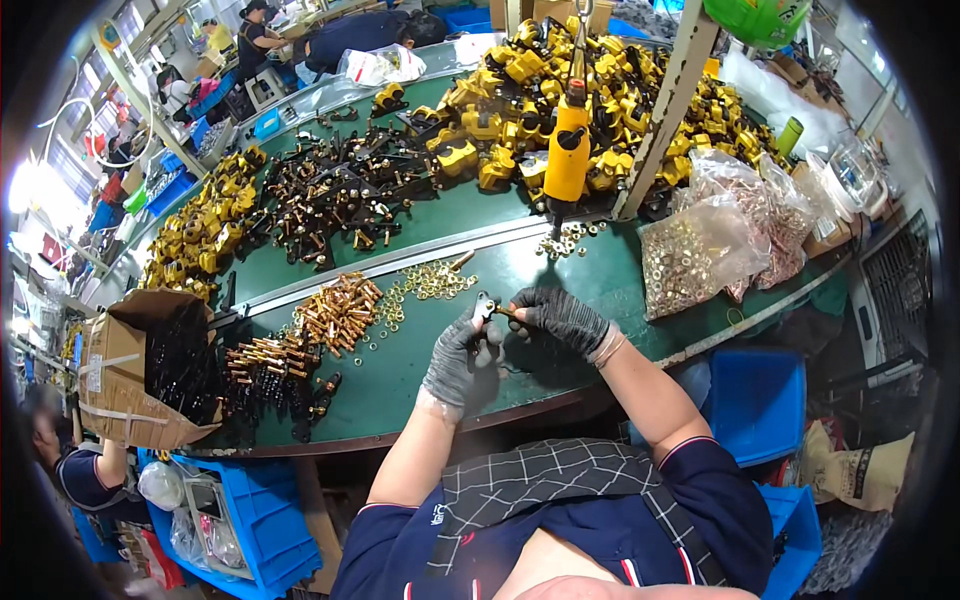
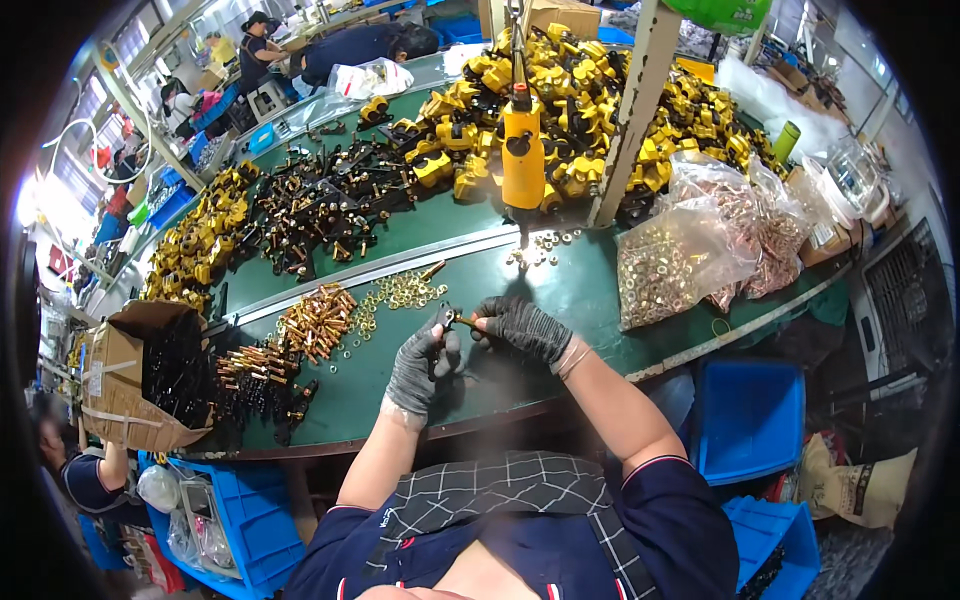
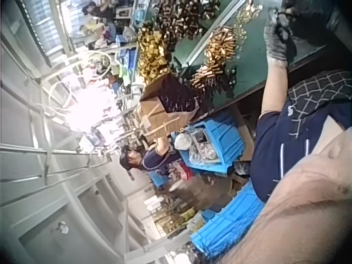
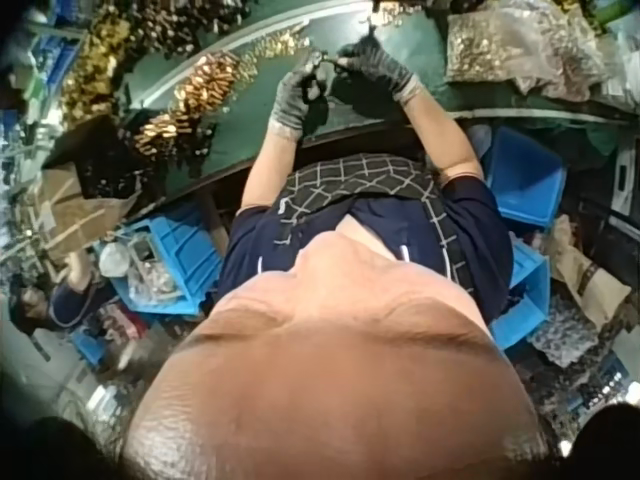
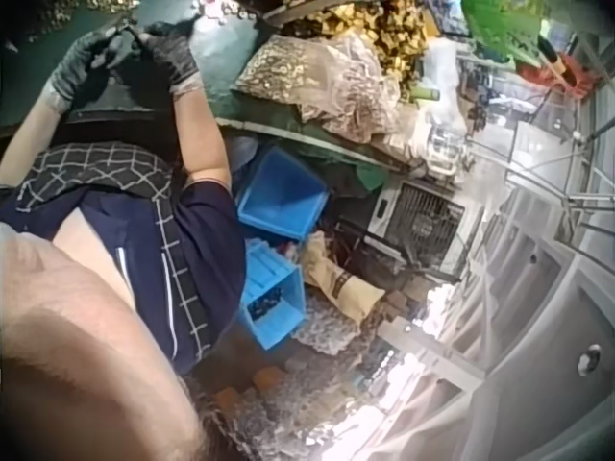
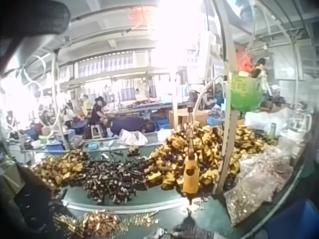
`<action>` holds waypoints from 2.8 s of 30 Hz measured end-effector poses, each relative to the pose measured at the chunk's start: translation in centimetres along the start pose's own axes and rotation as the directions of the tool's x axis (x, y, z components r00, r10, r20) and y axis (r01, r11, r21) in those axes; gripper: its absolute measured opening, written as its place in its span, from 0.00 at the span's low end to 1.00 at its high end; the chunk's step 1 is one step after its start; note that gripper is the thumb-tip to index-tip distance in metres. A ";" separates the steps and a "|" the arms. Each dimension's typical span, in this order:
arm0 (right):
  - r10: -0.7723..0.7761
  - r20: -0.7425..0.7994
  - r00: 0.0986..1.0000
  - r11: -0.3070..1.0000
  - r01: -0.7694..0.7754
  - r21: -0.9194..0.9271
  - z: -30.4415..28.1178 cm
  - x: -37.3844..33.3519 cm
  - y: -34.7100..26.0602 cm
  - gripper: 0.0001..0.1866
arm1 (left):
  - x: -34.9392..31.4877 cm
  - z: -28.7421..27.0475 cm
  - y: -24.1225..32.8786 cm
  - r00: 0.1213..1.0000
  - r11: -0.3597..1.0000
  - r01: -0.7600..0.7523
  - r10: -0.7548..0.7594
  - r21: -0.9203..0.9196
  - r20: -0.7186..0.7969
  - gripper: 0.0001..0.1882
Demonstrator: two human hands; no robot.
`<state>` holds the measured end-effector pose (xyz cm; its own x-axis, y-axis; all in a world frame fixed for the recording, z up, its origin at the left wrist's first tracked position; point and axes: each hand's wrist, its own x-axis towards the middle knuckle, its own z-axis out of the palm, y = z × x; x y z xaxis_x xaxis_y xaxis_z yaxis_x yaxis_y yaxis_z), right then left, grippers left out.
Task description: The person assembles mechanical components by inserting pins and washers into metal brackets by hand and tightening them using a suspended power screwdriver.
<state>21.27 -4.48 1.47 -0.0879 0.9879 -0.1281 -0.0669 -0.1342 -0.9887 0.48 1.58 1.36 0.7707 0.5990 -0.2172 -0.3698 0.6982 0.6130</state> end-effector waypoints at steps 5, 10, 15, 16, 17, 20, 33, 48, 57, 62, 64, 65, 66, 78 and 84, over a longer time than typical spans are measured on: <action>0.169 0.051 0.984 0.924 -0.177 0.339 -0.2 -1.3 -0.3 0.08 | -0.7 1.0 0.1 0.985 0.989 0.143 -0.139 -0.033 0.101 0.19; 0.133 -0.012 0.991 0.939 -0.122 0.322 -0.1 -1.9 0.6 0.08 | -0.1 1.5 -0.8 0.992 0.979 0.125 -0.120 -0.161 0.044 0.21; 0.042 -0.097 0.994 0.987 -0.026 0.160 -0.7 -2.3 1.0 0.07 | -0.4 2.6 -1.3 0.994 0.994 0.070 -0.063 -0.078 0.094 0.18; -0.049 -0.156 0.987 0.955 0.001 -0.298 -1.5 -2.4 -0.1 0.10 | -0.3 2.6 -1.4 0.994 0.994 0.070 -0.062 -0.080 0.095 0.18; -0.111 -0.287 0.951 0.881 -0.040 -0.472 -2.7 -2.1 -0.6 0.11 | -0.1 2.3 -1.5 0.999 0.999 0.040 -0.040 -0.009 0.001 0.18; -0.420 -0.510 0.751 0.392 -0.357 -0.848 -7.5 -0.6 0.0 0.11 | 1.5 1.0 -1.6 0.991 0.990 0.060 -0.044 0.126 -0.127 0.18; -0.378 0.096 0.921 0.622 0.329 -0.711 -1.6 0.9 -1.5 0.06 | 4.4 -1.3 -3.6 0.970 0.918 0.079 0.020 0.388 -0.244 0.14; -0.076 0.135 0.988 -0.045 0.132 -0.990 1.3 0.9 -4.9 0.12 | 3.6 0.1 -2.7 0.969 0.923 0.140 -0.054 0.357 -0.241 0.11; -0.511 -0.458 0.727 0.845 0.329 -0.421 -7.1 5.9 -12.8 0.37 | 3.4 0.3 -2.2 0.986 0.961 0.133 -0.103 0.244 -0.129 0.13; -0.543 -0.409 0.733 0.836 0.427 -0.345 -6.5 7.6 -10.7 0.23 | 3.5 0.1 -2.2 0.974 0.947 0.152 -0.096 0.281 -0.205 0.13; -0.549 -0.392 0.738 0.833 0.519 -0.191 -3.0 5.5 -10.2 0.24 | 4.1 0.0 -2.3 0.976 0.907 0.152 -0.075 0.394 -0.205 0.12; -0.572 -0.398 0.718 0.820 0.507 -0.264 -1.5 4.2 -10.3 0.24 | 4.2 -0.5 -2.5 0.975 0.906 0.158 -0.080 0.392 -0.208 0.12; -0.567 -0.387 0.727 0.823 0.522 -0.224 0.0 3.4 -10.4 0.24 | 4.3 -1.2 -2.7 0.984 0.915 0.134 -0.077 0.380 -0.161 0.12; -0.603 -0.318 0.732 0.790 0.494 -0.362 1.6 2.7 -8.4 0.20 | 4.0 -0.7 -3.1 0.995 0.953 0.058 -0.030 0.297 -0.100 0.12; -0.629 -0.359 0.690 0.772 0.496 -0.399 2.2 2.9 -8.3 0.22 | 3.4 0.7 -2.8 0.989 0.943 0.055 -0.007 0.329 -0.145 0.12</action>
<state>19.35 -0.70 9.43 0.3379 0.7940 0.5053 0.3009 0.4175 -0.8574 4.51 1.41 -0.55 0.6896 0.6448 -0.3297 -0.1359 0.5624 0.8156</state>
